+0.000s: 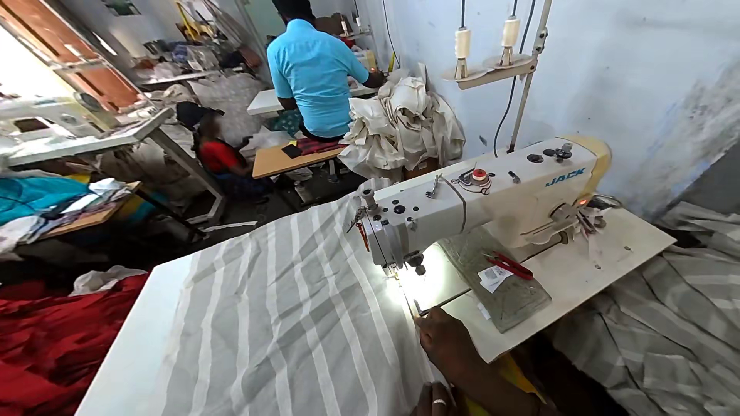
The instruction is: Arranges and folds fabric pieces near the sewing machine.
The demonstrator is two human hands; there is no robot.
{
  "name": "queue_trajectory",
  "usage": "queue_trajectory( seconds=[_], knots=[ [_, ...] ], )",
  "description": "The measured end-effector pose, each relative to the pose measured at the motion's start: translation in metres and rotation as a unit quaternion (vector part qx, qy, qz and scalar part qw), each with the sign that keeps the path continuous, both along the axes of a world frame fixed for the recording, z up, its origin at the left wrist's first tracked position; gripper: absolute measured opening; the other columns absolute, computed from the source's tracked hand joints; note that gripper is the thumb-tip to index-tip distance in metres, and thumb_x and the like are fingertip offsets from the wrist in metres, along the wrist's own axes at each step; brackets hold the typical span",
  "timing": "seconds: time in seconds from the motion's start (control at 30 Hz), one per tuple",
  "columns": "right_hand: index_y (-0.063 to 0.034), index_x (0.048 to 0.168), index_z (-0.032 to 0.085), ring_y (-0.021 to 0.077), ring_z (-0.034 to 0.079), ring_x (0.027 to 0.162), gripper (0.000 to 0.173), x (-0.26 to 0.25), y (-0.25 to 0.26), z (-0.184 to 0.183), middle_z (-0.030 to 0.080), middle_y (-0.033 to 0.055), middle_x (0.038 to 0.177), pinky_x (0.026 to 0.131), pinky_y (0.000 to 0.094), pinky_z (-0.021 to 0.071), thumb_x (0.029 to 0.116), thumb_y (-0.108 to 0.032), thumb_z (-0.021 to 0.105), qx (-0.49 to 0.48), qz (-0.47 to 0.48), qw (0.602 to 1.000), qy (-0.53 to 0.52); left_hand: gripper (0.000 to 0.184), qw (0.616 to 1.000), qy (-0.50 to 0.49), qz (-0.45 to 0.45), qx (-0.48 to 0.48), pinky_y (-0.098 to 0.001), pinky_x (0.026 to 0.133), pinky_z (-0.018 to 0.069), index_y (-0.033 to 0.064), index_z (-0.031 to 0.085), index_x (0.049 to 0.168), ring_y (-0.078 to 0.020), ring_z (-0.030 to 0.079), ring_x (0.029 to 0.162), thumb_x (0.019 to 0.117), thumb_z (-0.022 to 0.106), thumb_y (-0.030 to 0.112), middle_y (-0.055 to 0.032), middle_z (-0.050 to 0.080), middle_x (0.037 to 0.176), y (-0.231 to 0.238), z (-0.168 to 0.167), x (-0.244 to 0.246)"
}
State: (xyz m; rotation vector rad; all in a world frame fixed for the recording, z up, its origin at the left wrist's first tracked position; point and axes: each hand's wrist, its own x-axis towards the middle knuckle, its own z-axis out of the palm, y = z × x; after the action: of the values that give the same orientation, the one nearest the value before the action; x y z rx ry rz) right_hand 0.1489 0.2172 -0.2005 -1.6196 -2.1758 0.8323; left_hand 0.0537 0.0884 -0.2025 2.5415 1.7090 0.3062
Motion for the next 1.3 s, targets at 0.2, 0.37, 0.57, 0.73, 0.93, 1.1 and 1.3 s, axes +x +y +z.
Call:
queue_trajectory(
  seconds=[0.2, 0.37, 0.57, 0.73, 0.93, 1.1, 1.3],
  knots=[
    [-0.0094, 0.134, 0.069, 0.0320, 0.067, 0.111, 0.037, 0.002, 0.003, 0.006, 0.067, 0.0189, 0.124, 0.095, 0.0429, 0.0534, 0.1031, -0.015, 0.049, -0.031, 0.011, 0.999, -0.006, 0.021, 0.994, -0.027, 0.047, 0.090, -0.0471, 0.079, 0.0618, 0.0016, 0.078, 0.105, -0.0348, 0.075, 0.099, 0.0903, 0.065, 0.007, -0.0189, 0.075, 0.110, 0.028, -0.009, -0.006],
    [-0.0088, 0.131, 0.071, 0.0311, 0.068, 0.108, 0.035, 0.002, 0.002, 0.004, 0.068, 0.0186, 0.120, 0.094, 0.0418, 0.0542, 0.1034, -0.016, 0.050, -0.016, 0.011, 1.000, 0.007, 0.024, 0.983, -0.037, 0.076, 0.166, -0.0408, 0.090, 0.0600, 0.0062, 0.079, 0.109, -0.0285, 0.072, 0.108, 0.0932, 0.064, 0.016, -0.0127, 0.074, 0.116, 0.053, -0.033, -0.022],
    [-0.0048, 0.125, 0.072, 0.0330, 0.066, 0.109, 0.035, -0.007, 0.021, 0.008, 0.067, 0.0202, 0.119, 0.095, 0.0447, 0.0533, 0.1061, -0.018, 0.046, -0.024, 0.014, 0.999, -0.035, 0.041, 0.978, -0.063, 0.072, 0.187, -0.0648, 0.109, 0.0408, 0.0106, 0.074, 0.125, -0.0330, 0.064, 0.126, 0.1010, 0.045, 0.028, -0.0086, 0.069, 0.133, 0.091, -0.052, -0.042],
    [-0.0054, 0.119, 0.073, 0.0361, 0.062, 0.115, 0.030, -0.004, 0.049, 0.016, 0.066, 0.0190, 0.117, 0.092, 0.0519, 0.0520, 0.1055, -0.017, 0.048, -0.033, 0.103, 0.990, -0.089, 0.024, 0.968, -0.028, 0.042, 0.248, -0.0441, 0.081, 0.0580, 0.0082, 0.080, 0.095, -0.0276, 0.073, 0.093, 0.0914, 0.059, 0.021, -0.0086, 0.076, 0.099, 0.139, -0.041, -0.058],
    [-0.0053, 0.095, 0.071, 0.0304, 0.066, 0.097, 0.015, 0.007, 0.067, -0.013, 0.066, 0.0122, 0.094, 0.075, 0.0436, 0.0573, 0.0986, -0.018, 0.063, 0.199, 0.164, 0.965, -0.040, 0.031, 0.977, -0.084, 0.021, 0.196, -0.0408, 0.070, 0.0587, 0.0121, 0.075, 0.082, -0.0227, 0.071, 0.084, 0.0903, 0.056, 0.035, -0.0046, 0.073, 0.091, 0.160, -0.037, -0.075],
    [-0.0073, 0.095, 0.074, 0.0268, 0.068, 0.092, 0.016, 0.014, 0.078, -0.013, 0.068, 0.0098, 0.091, 0.074, 0.0433, 0.0567, 0.0984, -0.020, 0.065, 0.177, 0.137, 0.975, 0.004, 0.030, 0.969, -0.098, 0.102, 0.203, -0.0419, 0.064, 0.0569, 0.0124, 0.078, 0.082, -0.0246, 0.070, 0.076, 0.0918, 0.057, 0.031, -0.0055, 0.070, 0.079, 0.150, -0.039, -0.073],
    [-0.0104, 0.094, 0.079, 0.0246, 0.069, 0.090, 0.013, 0.016, 0.079, -0.018, 0.071, 0.0079, 0.090, 0.072, 0.0415, 0.0573, 0.0948, -0.020, 0.070, 0.228, 0.148, 0.962, 0.016, 0.021, 0.968, -0.097, 0.100, 0.208, -0.0414, 0.063, 0.0570, 0.0116, 0.079, 0.086, -0.0255, 0.070, 0.078, 0.0885, 0.062, 0.025, -0.0073, 0.071, 0.085, 0.153, -0.041, -0.074]
  ],
)
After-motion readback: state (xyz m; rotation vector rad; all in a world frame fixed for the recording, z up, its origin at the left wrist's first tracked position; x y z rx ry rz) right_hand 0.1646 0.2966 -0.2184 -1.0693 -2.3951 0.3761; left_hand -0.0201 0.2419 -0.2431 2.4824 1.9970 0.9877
